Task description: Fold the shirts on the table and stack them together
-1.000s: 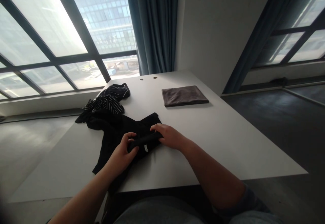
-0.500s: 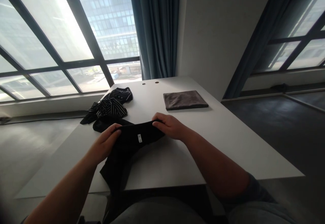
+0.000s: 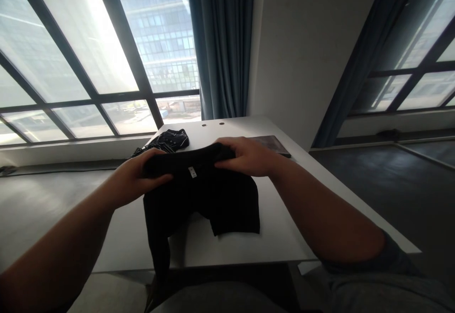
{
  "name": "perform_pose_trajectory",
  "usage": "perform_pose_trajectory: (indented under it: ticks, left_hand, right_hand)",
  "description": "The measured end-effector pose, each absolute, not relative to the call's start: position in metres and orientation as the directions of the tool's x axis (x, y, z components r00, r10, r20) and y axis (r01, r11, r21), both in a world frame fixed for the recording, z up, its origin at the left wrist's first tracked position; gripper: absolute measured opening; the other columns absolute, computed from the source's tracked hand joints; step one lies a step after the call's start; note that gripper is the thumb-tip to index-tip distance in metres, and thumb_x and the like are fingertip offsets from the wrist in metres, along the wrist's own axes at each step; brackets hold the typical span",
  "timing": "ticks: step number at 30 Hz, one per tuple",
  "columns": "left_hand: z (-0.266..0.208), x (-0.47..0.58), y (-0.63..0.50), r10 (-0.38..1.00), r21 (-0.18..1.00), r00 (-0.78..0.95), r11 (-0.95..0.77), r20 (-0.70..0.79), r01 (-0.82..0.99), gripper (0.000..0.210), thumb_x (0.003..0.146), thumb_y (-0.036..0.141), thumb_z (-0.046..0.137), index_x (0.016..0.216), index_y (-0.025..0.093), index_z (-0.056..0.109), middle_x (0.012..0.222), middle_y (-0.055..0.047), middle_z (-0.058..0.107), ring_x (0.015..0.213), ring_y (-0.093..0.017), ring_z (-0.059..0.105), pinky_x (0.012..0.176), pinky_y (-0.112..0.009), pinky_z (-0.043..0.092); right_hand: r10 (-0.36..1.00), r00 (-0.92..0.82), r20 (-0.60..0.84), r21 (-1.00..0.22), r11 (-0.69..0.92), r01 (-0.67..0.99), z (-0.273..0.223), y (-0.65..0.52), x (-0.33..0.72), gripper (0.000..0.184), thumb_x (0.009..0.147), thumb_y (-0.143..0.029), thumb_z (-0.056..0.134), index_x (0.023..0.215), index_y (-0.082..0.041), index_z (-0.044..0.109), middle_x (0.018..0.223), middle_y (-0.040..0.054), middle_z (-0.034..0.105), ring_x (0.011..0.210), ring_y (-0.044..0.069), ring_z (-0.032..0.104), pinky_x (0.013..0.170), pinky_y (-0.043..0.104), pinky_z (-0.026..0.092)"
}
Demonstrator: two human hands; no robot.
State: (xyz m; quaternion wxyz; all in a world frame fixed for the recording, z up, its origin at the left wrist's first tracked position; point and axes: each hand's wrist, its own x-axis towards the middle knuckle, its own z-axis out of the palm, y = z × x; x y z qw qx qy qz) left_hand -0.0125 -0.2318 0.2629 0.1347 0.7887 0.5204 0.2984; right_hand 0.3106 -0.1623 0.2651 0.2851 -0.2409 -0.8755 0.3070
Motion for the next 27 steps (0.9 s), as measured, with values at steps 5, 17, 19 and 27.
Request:
perform_pose_trajectory:
  ticks: [5, 17, 19, 27]
  left_hand:
    - [0.234, -0.012, -0.204, 0.939, 0.588, 0.2, -0.331, 0.278, 0.738, 0.043, 0.085, 0.055, 0.069, 0.113, 0.022, 0.068, 0.094, -0.002, 0.075, 0.082, -0.023, 0.07, 0.073, -0.034, 0.054]
    - [0.055, -0.01, -0.105, 0.998, 0.548, 0.058, -0.036, -0.024, 0.836, 0.058, 0.085, 0.032, 0.078, 0.137, 0.019, 0.058, 0.117, -0.013, 0.076, 0.105, -0.031, 0.073, 0.091, -0.04, 0.056]
    - [0.039, -0.005, -0.097, 0.999, 0.482, 0.041, -0.04, 0.008, 0.876, 0.066, 0.086, 0.029, 0.078, 0.146, 0.02, 0.053, 0.127, -0.016, 0.072, 0.116, -0.032, 0.07, 0.099, -0.042, 0.054]
    - [0.001, -0.002, -0.087, 0.974, 0.455, 0.09, -0.178, 0.209, 0.872, 0.029, 0.088, 0.024, 0.073, 0.117, 0.024, 0.074, 0.133, -0.012, 0.064, 0.124, -0.031, 0.062, 0.113, -0.05, 0.048]
  right_hand:
    - [0.776, -0.588, 0.229, -0.774, 0.512, 0.373, 0.239, -0.146, 0.298, 0.039, 0.095, -0.036, 0.073, 0.132, -0.024, 0.069, 0.125, 0.0074, 0.075, 0.111, 0.027, 0.071, 0.097, 0.044, 0.056]
    - [0.942, -0.332, 0.044, -0.411, 0.319, 0.854, 0.071, -0.082, 0.25, 0.051, 0.092, -0.029, 0.076, 0.139, -0.018, 0.061, 0.129, 0.015, 0.071, 0.118, 0.029, 0.066, 0.097, 0.036, 0.05]
    - [0.941, -0.308, 0.143, -0.276, 0.337, 0.9, 0.059, -0.085, 0.239, 0.057, 0.092, -0.029, 0.077, 0.145, -0.02, 0.059, 0.137, 0.0175, 0.064, 0.126, 0.032, 0.059, 0.101, 0.039, 0.048]
    - [0.768, -0.622, 0.156, -0.343, 0.632, 0.695, 0.037, -0.094, 0.218, 0.016, 0.1, -0.022, 0.065, 0.106, -0.018, 0.079, 0.105, 0.009, 0.071, 0.099, 0.022, 0.065, 0.092, 0.034, 0.05]
